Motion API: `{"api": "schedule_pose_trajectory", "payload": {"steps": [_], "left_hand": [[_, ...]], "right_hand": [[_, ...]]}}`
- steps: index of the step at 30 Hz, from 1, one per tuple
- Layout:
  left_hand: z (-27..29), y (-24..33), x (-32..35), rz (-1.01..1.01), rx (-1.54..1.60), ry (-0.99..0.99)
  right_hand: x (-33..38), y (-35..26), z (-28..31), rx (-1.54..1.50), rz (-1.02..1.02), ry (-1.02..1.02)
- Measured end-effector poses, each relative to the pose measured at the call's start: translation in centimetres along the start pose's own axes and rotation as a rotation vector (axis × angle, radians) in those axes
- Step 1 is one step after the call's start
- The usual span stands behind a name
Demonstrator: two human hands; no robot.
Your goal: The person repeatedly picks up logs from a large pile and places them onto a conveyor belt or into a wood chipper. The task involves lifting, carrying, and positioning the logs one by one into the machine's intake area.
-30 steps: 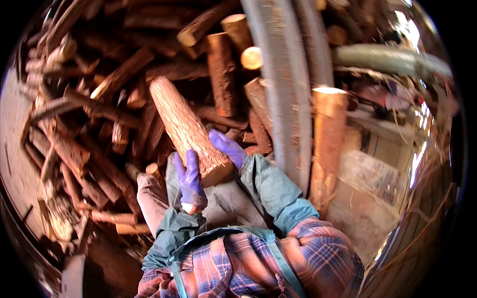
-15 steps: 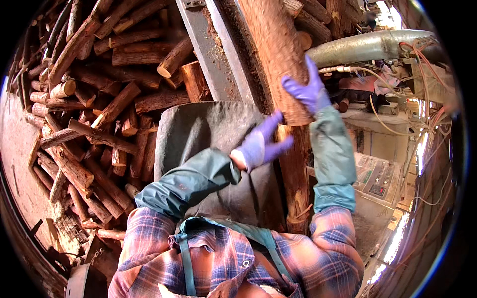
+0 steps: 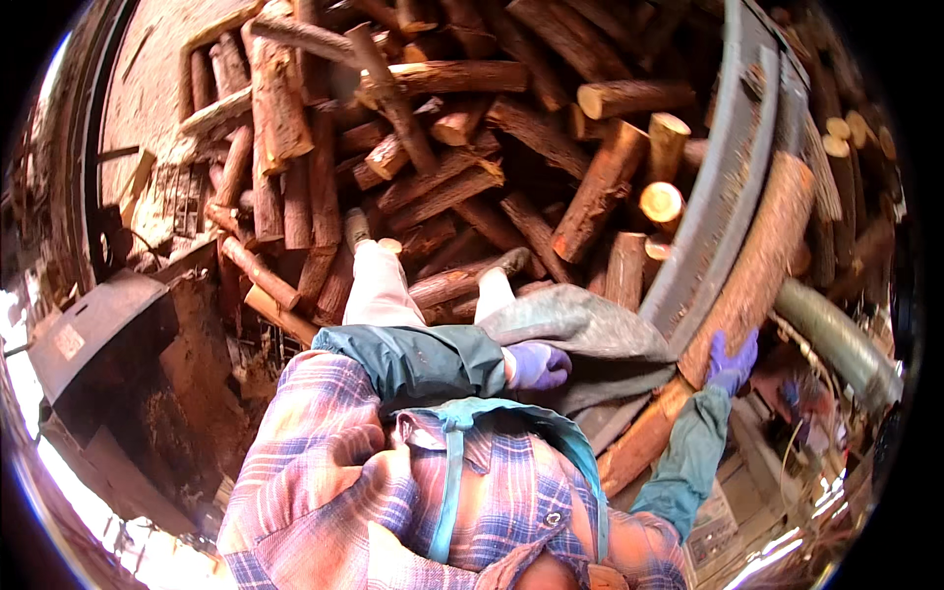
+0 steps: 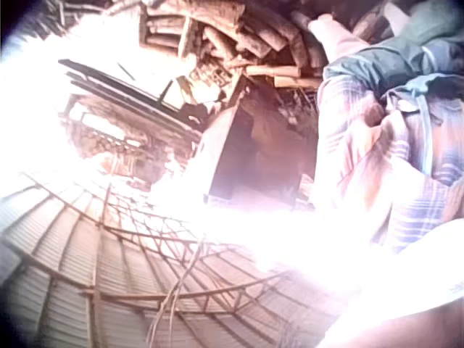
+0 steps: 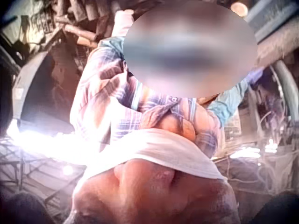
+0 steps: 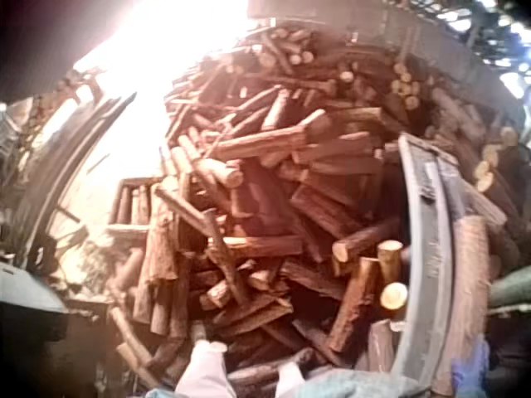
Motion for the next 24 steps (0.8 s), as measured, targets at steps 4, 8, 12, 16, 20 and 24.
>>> {"api": "schedule_pose_trajectory", "payload": {"steps": [4, 8, 12, 16, 20, 24], "left_hand": [[8.1, -8.5, 3.8, 0.003, 0.167, 0.303], [15.4, -23.4, 7.3, 0.241, 0.479, 0.477], [25.4, -41.5, 13.5, 0.411, 0.510, 0.770], [37.2, -53.9, 13.2, 0.449, 0.292, 0.887], [44.3, -67.6, 13.4, 0.623, 0.248, 1.021], [44.8, -68.8, 6.3, 0.308, 0.619, 0.817]], "right_hand": [[6.1, -22.3, -4.3, -0.690, 0.270, -0.045], [16.4, -35.1, -24.4, -1.066, 0.165, -0.753], [25.9, -42.7, -42.9, -1.045, 0.007, -1.170], [31.2, -48.1, -57.7, -1.452, -0.582, -1.284], [33.6, -57.7, -66.5, -1.380, -0.791, -1.462], [31.2, -63.4, -77.4, -1.759, -0.928, -1.229]]}}
Point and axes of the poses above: each hand's wrist, its own x-axis away from the middle knuckle, its own z-axis out of the back of the hand, y = z × x, the point moved 9 cm from there along -x, towards the middle knuckle, and after that the axes turned 14 degrees about -x, right-handed, at the moved point
